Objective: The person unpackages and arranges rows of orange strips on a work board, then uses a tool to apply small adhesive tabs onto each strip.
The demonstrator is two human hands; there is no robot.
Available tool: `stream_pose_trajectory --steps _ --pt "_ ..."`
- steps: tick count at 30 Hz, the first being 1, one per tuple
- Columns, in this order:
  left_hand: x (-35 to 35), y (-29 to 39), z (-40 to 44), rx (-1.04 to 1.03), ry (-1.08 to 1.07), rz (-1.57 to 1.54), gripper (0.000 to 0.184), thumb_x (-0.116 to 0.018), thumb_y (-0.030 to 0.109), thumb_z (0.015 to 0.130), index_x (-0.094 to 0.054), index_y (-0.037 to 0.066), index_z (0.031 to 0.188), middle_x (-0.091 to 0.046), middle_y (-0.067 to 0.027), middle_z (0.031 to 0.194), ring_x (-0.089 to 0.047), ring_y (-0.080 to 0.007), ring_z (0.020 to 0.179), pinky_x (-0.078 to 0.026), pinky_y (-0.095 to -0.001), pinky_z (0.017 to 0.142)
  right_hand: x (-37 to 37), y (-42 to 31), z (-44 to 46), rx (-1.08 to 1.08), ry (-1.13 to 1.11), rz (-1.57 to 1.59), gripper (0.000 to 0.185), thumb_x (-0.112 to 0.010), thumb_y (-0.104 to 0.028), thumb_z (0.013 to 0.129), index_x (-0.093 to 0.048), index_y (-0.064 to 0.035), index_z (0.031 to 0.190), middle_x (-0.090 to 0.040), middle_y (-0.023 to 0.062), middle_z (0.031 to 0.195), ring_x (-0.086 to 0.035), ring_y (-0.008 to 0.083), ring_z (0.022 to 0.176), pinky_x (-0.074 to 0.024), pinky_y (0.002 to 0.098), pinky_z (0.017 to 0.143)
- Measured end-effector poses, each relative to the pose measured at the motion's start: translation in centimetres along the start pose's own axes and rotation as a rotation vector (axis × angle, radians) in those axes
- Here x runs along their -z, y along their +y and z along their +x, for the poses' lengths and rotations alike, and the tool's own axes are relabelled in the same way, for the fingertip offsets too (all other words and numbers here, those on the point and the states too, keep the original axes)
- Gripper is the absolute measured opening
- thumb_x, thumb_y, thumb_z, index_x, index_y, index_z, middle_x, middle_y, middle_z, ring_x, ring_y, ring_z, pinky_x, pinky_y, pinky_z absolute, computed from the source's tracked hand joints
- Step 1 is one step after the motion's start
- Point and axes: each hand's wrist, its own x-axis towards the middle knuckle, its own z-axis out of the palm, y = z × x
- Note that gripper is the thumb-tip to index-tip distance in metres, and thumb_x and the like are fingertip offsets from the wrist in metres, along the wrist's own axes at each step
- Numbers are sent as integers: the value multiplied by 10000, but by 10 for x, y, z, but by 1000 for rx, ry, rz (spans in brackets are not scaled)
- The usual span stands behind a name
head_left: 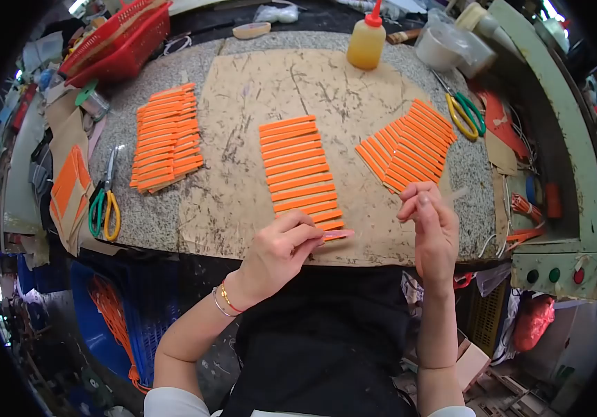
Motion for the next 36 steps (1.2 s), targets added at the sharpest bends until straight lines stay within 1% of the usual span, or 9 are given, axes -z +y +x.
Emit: stream_pose_trajectory --steps 5,12,15,22,25,28,31,34,36 --pt "-5 -9 -12 -4 -46 95 146 -743 -33 782 -699 12 914 -606 -81 889 -622 -240 772 -507 -329 670 2 -8 -19 -25 -4 -97 296 -484 -198 1039 -612 21 886 -548 74 935 -546 132 825 -426 243 761" --pt "-1 -10 -15 -54 -78 146 188 -719 -49 782 -702 14 958 -601 -88 923 -611 -262 828 -510 -349 721 -23 2 -33 -179 -34 -81 128 -586 -95 988 -638 15 949 -625 103 830 -615 174 725 -488 308 638" --pt "0 -11 -16 -62 -102 138 215 -709 -58 771 -703 14 973 -599 -91 934 -610 -267 832 -514 -354 727 -37 -1 -25 2 -264 -326 80 -626 -73 954 -643 6 963 -613 109 816 -609 215 708 -480 311 641" --pt "5 -9 -16 -89 -149 178 225 -624 -65 764 -650 -41 986 -557 -123 929 -589 -291 888 -512 -378 763 -53 14 -21 209 -327 -391 67 -671 -17 888 -635 -3 943 -603 117 813 -591 292 722 -481 352 648" --pt "3 -12 -18 -78 -139 146 212 -619 -66 770 -643 -47 979 -555 -128 937 -585 -295 904 -510 -380 772 -54 10 -22 101 -335 -344 70 -675 -12 880 -636 -8 938 -607 119 813 -598 301 739 -488 358 656" --pt "3 -10 -18 -63 -138 147 199 -619 -58 781 -639 -56 979 -553 -132 938 -581 -300 904 -507 -385 786 -66 16 -22 227 -354 -340 59 -673 -12 883 -636 -9 929 -617 121 818 -605 298 738 -495 356 655" --pt "2 -11 -18 -49 -94 167 257 -700 -87 740 -700 7 979 -605 -98 913 -624 -276 816 -523 -362 697 -64 13 -21 152 -382 -368 41 -654 -7 899 -637 -7 936 -632 117 837 -616 264 742 -495 334 656" --pt "9 -7 -15 -3 -55 19 228 -698 -87 764 -713 15 968 -613 -91 913 -634 -254 797 -524 -340 678 -48 9 -26 -27 -227 -261 48 -611 -41 951 -629 3 943 -649 103 859 -618 199 759 -487 297 687" --pt "15 -6 -12 22 -28 -6 207 -686 -78 780 -698 0 972 -586 -102 915 -613 -273 818 -511 -361 708 -36 7 -23 11 -117 -166 95 -578 -66 981 -625 11 951 -650 95 869 -607 168 776 -478 280 710"
